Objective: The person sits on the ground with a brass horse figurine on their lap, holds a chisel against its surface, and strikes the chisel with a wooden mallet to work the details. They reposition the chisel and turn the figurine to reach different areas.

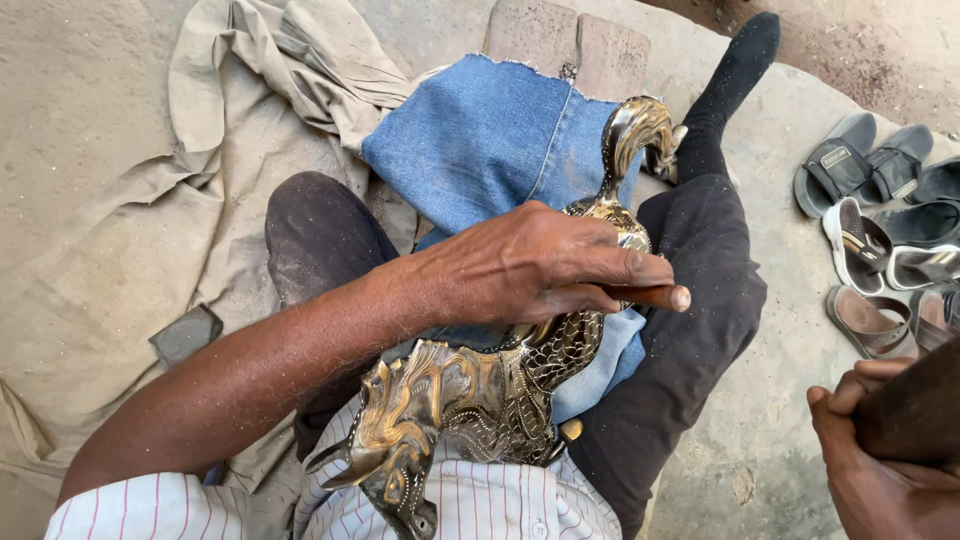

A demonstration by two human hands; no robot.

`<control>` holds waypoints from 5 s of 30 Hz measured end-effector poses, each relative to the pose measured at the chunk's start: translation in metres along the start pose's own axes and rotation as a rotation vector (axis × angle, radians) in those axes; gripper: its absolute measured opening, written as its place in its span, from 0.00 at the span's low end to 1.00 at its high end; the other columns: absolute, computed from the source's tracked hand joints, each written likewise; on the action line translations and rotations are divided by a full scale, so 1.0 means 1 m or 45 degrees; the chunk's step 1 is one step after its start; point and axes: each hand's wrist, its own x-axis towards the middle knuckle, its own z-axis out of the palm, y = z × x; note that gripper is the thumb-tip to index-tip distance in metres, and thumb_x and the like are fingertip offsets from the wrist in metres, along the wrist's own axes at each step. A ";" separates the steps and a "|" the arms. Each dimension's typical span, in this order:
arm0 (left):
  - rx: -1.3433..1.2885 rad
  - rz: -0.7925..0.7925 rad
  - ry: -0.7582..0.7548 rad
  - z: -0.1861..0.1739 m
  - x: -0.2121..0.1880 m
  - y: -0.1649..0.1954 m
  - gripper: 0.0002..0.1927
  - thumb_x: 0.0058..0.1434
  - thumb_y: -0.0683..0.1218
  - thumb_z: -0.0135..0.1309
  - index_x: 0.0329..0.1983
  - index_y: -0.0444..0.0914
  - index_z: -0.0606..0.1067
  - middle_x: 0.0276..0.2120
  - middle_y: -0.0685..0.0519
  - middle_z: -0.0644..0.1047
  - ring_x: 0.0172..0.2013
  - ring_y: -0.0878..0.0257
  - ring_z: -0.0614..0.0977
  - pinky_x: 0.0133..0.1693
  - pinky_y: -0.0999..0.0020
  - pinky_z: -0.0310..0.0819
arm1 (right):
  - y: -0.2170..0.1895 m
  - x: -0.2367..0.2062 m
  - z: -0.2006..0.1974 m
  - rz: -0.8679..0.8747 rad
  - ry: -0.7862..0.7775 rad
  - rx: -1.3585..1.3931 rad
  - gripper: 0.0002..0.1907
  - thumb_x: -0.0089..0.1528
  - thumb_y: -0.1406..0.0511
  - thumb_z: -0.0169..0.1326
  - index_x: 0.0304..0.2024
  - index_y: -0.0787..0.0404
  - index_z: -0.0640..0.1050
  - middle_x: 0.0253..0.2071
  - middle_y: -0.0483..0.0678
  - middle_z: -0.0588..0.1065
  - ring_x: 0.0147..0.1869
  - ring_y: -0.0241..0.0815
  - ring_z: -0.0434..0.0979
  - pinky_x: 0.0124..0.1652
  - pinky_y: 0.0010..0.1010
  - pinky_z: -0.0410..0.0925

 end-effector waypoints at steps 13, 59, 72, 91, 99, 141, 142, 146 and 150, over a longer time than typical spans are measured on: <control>0.013 0.059 0.078 -0.002 0.005 0.004 0.29 0.61 0.47 0.65 0.64 0.44 0.70 0.47 0.52 0.80 0.44 0.57 0.84 0.42 0.65 0.83 | -0.018 0.001 -0.004 -0.147 0.099 -0.235 0.21 0.56 0.79 0.62 0.50 0.67 0.74 0.35 0.53 0.75 0.38 0.42 0.79 0.42 0.31 0.73; 0.088 0.035 -0.115 -0.008 0.000 -0.001 0.28 0.67 0.47 0.62 0.70 0.49 0.70 0.36 0.53 0.76 0.35 0.60 0.80 0.36 0.62 0.78 | -0.032 -0.013 -0.023 -0.378 0.099 -0.702 0.18 0.56 0.74 0.63 0.50 0.70 0.80 0.36 0.56 0.78 0.41 0.44 0.81 0.44 0.29 0.73; -0.063 -0.082 -0.044 0.004 0.003 0.007 0.26 0.64 0.48 0.65 0.64 0.43 0.71 0.44 0.54 0.81 0.41 0.60 0.84 0.44 0.62 0.82 | -0.007 -0.013 -0.001 -0.008 0.125 0.023 0.15 0.60 0.84 0.60 0.45 0.69 0.71 0.36 0.52 0.76 0.42 0.39 0.80 0.50 0.31 0.78; -0.017 -0.052 -0.072 -0.002 0.006 0.009 0.28 0.61 0.45 0.67 0.63 0.42 0.71 0.44 0.50 0.81 0.43 0.50 0.84 0.42 0.57 0.80 | -0.016 -0.012 -0.021 -0.028 0.161 -0.299 0.12 0.62 0.76 0.61 0.45 0.63 0.74 0.37 0.49 0.73 0.39 0.38 0.77 0.45 0.30 0.73; -0.034 -0.023 -0.042 -0.003 0.007 0.009 0.28 0.62 0.46 0.66 0.64 0.42 0.70 0.43 0.51 0.80 0.42 0.52 0.84 0.41 0.58 0.80 | 0.002 -0.010 -0.012 -0.033 0.135 -0.015 0.13 0.65 0.76 0.64 0.42 0.62 0.72 0.40 0.46 0.76 0.45 0.31 0.75 0.56 0.25 0.69; -0.343 -0.867 0.213 -0.029 0.001 0.018 0.27 0.59 0.45 0.68 0.61 0.40 0.76 0.37 0.56 0.81 0.37 0.71 0.81 0.41 0.73 0.81 | -0.060 -0.053 0.181 -0.179 0.159 1.396 0.14 0.60 0.81 0.56 0.42 0.64 0.69 0.40 0.57 0.77 0.51 0.49 0.80 0.64 0.51 0.70; -0.421 -0.866 0.206 -0.027 0.005 0.015 0.25 0.59 0.44 0.68 0.60 0.40 0.76 0.38 0.57 0.81 0.38 0.72 0.81 0.42 0.74 0.81 | -0.060 -0.052 0.182 -0.170 0.168 1.400 0.14 0.60 0.81 0.56 0.43 0.64 0.69 0.39 0.57 0.77 0.51 0.49 0.80 0.64 0.51 0.70; -0.345 -0.769 0.084 -0.020 0.010 0.013 0.29 0.58 0.43 0.68 0.64 0.42 0.76 0.38 0.57 0.80 0.39 0.72 0.80 0.42 0.73 0.81 | -0.059 -0.052 0.184 -0.111 0.144 1.469 0.14 0.61 0.82 0.56 0.42 0.64 0.69 0.40 0.57 0.77 0.52 0.49 0.80 0.63 0.50 0.71; -0.255 -0.657 0.042 -0.017 0.015 0.016 0.27 0.60 0.42 0.67 0.63 0.44 0.76 0.40 0.56 0.82 0.42 0.71 0.84 0.46 0.72 0.85 | -0.059 -0.051 0.183 -0.015 0.165 1.395 0.13 0.61 0.82 0.56 0.41 0.65 0.69 0.39 0.58 0.78 0.51 0.50 0.81 0.60 0.49 0.73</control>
